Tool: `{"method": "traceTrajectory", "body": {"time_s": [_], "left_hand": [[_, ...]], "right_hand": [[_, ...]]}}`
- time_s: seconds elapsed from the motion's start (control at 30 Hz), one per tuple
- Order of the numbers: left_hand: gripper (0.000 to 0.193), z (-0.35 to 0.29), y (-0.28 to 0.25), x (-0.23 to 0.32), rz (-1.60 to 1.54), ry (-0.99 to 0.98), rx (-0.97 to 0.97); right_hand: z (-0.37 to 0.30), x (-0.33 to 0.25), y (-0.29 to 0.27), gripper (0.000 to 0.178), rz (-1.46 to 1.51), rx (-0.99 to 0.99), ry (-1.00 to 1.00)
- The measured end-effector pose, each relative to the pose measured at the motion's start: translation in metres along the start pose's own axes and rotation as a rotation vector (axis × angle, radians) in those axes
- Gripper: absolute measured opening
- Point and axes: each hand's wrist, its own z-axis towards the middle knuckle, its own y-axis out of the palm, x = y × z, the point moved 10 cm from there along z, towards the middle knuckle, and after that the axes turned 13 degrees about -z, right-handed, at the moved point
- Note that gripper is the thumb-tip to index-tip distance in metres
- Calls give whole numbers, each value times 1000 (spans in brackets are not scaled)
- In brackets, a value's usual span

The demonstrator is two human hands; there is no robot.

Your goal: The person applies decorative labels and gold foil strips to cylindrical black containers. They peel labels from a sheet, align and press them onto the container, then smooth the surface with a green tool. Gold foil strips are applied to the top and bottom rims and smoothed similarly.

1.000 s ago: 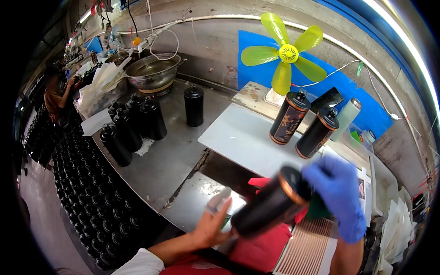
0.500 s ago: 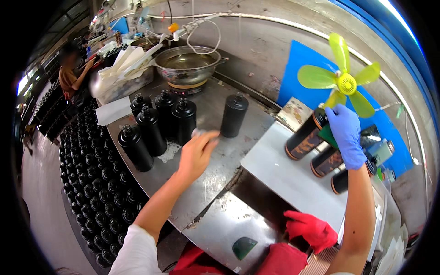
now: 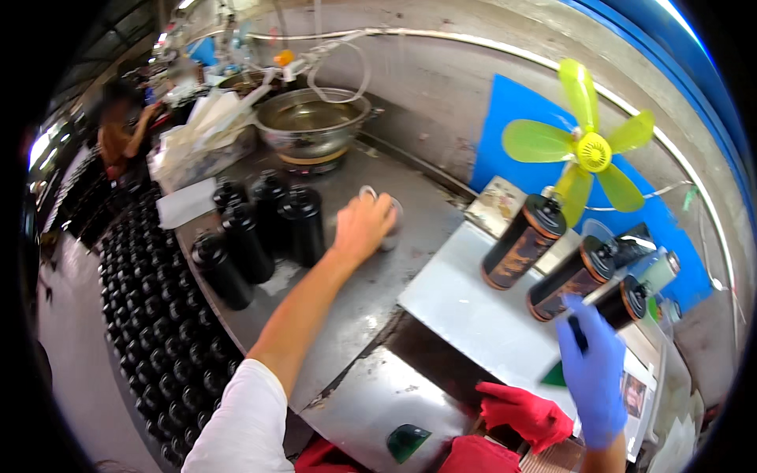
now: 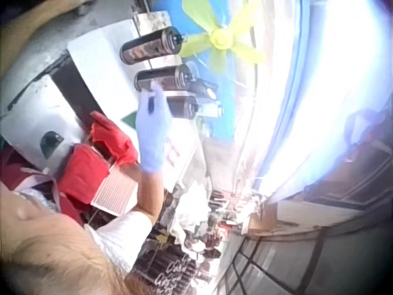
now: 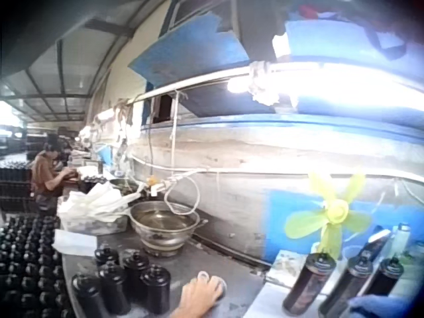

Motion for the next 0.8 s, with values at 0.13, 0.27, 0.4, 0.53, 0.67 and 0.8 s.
{"method": "traceTrajectory", "body": {"time_s": [0.13,0.27,0.4,0.53,0.67,0.8], "left_hand": [[17,-57,-56,23,22,155,154],[18,-86,-113,60,-62,75,143],[10,-108,-156,115,-291,-137,-123],[13,-114,-182,220,-560,-20,-300],[15,-124,-146,337,-821,227,-627],[13,-152,-70,415,-1055,217,-960]], "right_hand": [[-111,42,-3,30,35,-240,306],[-199,63,-8,34,181,-279,376],[-247,51,-8,33,255,-441,402],[-293,57,-19,40,380,-480,485],[-339,55,-32,62,681,-428,582],[-356,44,-31,75,737,-326,541]]}}
